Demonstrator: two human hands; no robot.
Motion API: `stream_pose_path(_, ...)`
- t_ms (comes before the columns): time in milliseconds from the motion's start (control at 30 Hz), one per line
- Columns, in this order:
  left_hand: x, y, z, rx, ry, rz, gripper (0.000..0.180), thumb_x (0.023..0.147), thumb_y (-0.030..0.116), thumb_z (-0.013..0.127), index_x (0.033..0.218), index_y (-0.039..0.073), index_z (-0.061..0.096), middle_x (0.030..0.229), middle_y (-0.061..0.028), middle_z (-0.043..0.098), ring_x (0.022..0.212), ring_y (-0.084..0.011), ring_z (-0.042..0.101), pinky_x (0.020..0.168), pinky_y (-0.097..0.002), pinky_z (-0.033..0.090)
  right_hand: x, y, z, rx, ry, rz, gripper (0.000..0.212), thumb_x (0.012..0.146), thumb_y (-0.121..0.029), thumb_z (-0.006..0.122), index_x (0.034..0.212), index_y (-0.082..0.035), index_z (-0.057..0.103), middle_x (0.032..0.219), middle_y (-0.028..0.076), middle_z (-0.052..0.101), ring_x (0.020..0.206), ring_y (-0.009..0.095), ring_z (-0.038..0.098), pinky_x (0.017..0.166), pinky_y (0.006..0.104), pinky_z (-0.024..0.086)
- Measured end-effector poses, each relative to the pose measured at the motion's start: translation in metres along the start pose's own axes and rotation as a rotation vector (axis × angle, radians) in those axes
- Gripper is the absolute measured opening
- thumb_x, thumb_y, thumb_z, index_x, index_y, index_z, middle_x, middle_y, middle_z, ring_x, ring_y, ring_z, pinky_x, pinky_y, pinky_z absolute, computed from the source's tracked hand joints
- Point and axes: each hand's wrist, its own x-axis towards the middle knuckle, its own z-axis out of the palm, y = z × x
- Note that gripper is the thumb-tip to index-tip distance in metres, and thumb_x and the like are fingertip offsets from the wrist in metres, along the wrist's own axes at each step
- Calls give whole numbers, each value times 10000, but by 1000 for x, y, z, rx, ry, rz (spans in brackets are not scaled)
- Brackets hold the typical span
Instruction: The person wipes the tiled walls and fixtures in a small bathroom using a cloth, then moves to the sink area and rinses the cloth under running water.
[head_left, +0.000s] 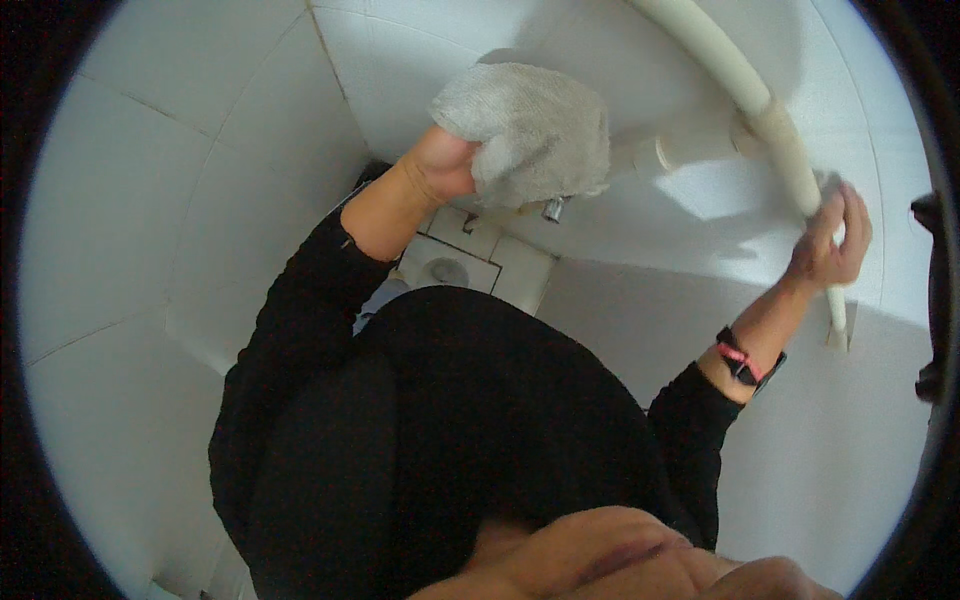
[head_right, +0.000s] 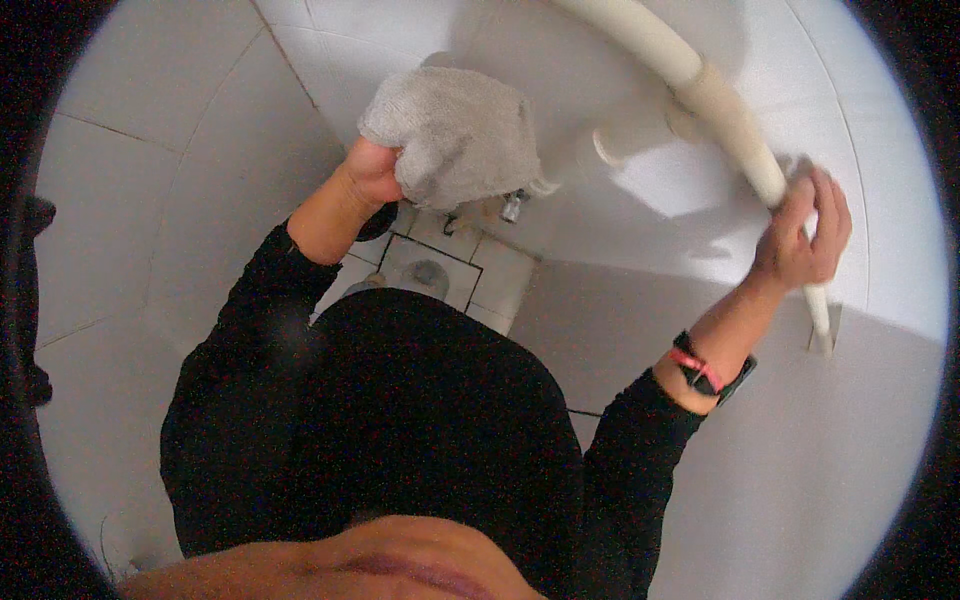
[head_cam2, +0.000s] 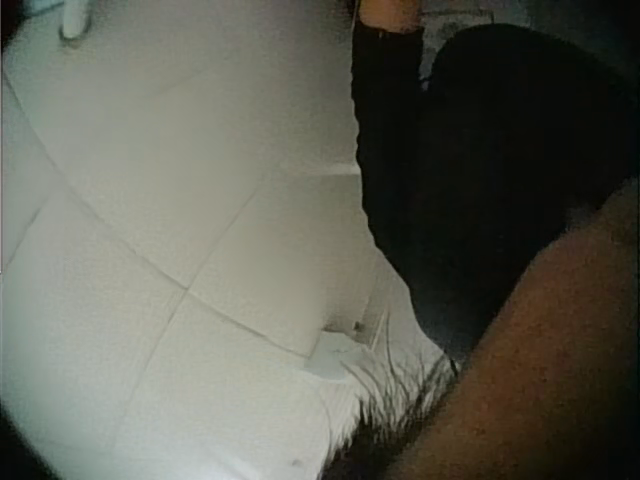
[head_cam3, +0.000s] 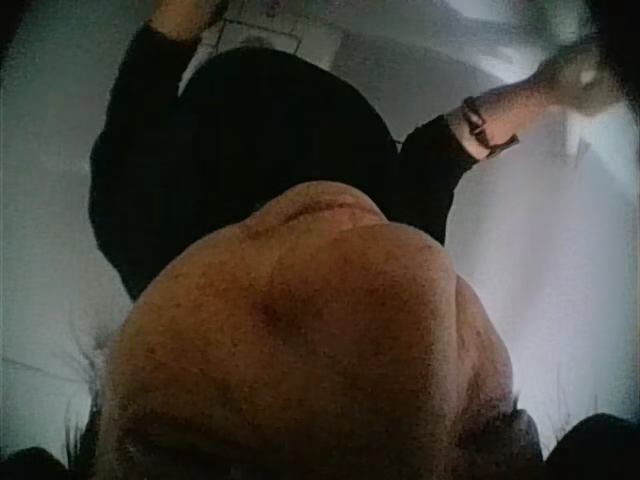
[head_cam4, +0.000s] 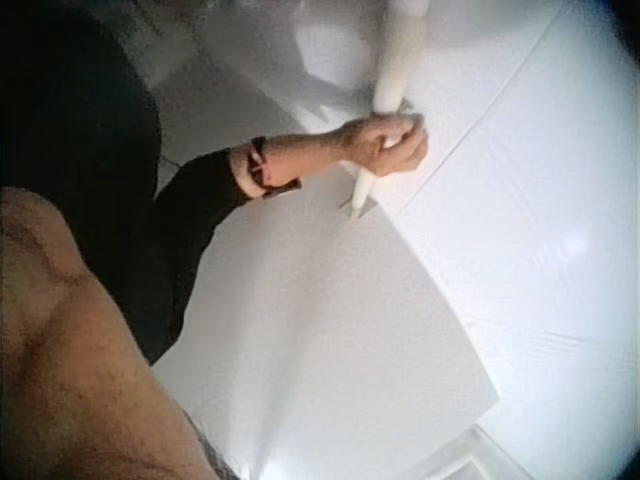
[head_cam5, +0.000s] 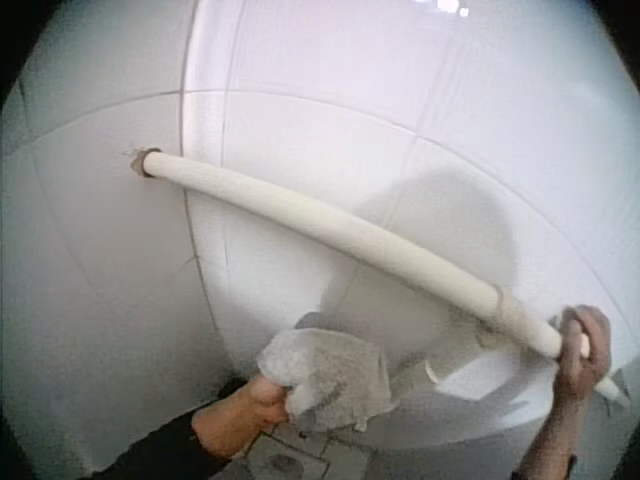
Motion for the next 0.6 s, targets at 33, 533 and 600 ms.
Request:
stream_pose_path(33,0,-4,2,1,-1,-21,434,983,289,480,1338,38,479,1326,-123,542,1188,-253,555,1016,-426,468,0,2,3,27,-11,59,125,835,-79,661,935,-52,731,982,115,707,941,219,659,822,329,533)
stream_pose_path(533,78,-238,49,1860,-320,215,348,891,205,612,1213,80,569,1215,-108,596,1054,-292,592,893,-392,474,-238,-95,-92,1928,-413,1545,560,938,-376,567,1354,-23,442,1320,109,531,1198,236,528,999,413,445)
stream_pose_path(600,76,-245,63,2053,-235,356,242,857,167,640,1074,60,647,1096,-111,645,946,-289,621,823,-389,482,-229,-87,-115,1972,-276,1718,465,963,-314,526,1327,-30,468,1295,100,548,1173,232,546,983,413,460)
